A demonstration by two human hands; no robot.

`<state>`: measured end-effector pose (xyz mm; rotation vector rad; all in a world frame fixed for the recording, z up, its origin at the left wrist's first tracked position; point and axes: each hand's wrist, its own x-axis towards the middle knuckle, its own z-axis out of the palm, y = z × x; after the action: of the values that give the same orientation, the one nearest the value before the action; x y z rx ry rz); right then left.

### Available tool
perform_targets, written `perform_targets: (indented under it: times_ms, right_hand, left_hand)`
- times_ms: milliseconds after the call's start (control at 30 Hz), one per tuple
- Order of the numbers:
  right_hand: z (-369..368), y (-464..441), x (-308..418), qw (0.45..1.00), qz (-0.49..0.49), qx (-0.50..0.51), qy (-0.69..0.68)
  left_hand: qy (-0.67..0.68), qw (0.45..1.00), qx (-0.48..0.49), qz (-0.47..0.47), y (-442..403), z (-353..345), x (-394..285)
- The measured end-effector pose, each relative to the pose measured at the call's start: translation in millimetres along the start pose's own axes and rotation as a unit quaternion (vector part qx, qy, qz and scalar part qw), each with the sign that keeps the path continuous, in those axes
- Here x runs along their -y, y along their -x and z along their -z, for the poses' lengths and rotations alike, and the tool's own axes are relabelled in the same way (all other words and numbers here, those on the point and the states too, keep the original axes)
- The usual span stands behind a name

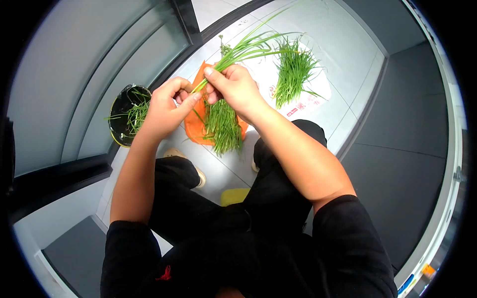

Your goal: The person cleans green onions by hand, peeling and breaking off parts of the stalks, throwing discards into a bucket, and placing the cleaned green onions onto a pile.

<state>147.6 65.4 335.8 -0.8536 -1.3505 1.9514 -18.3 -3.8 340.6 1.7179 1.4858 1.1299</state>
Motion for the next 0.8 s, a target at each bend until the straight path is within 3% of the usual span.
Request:
perform_targets:
  times_ms: [133, 200, 333, 500, 633, 800]
  right_hand:
    - [-4, -2, -2, 0.999, 0.023, -0.018, 0.017]
    - [-4, -2, 0, 0.999, 0.039, -0.021, 0.023]
    - [-2, -2, 1, 0.999, 0.045, -0.005, 0.007]
    - [0, -3, 2, 0.996, 0.05, -0.067, 0.013]
    - [19, -7, 13, 0.992, 0.063, -0.104, -0.016]
    - [17, -4, 9, 0.992, 0.007, -0.121, 0.019]
  left_hand:
    - [0.021, 1.0, 0.001, 0.002, -1, 2, 1]
    - [0.11, 0.991, 0.014, 0.07, 1, 4, -4]
    - [0.133, 0.988, 0.013, 0.08, -1, 10, 5]
    - [-0.006, 0.993, 0.055, 0.102, -3, 29, 14]
    - [-0.165, 0.974, -0.002, 0.155, 8, 82, 46]
    - [-0.128, 0.961, -0.051, 0.238, 30, 139, 127]
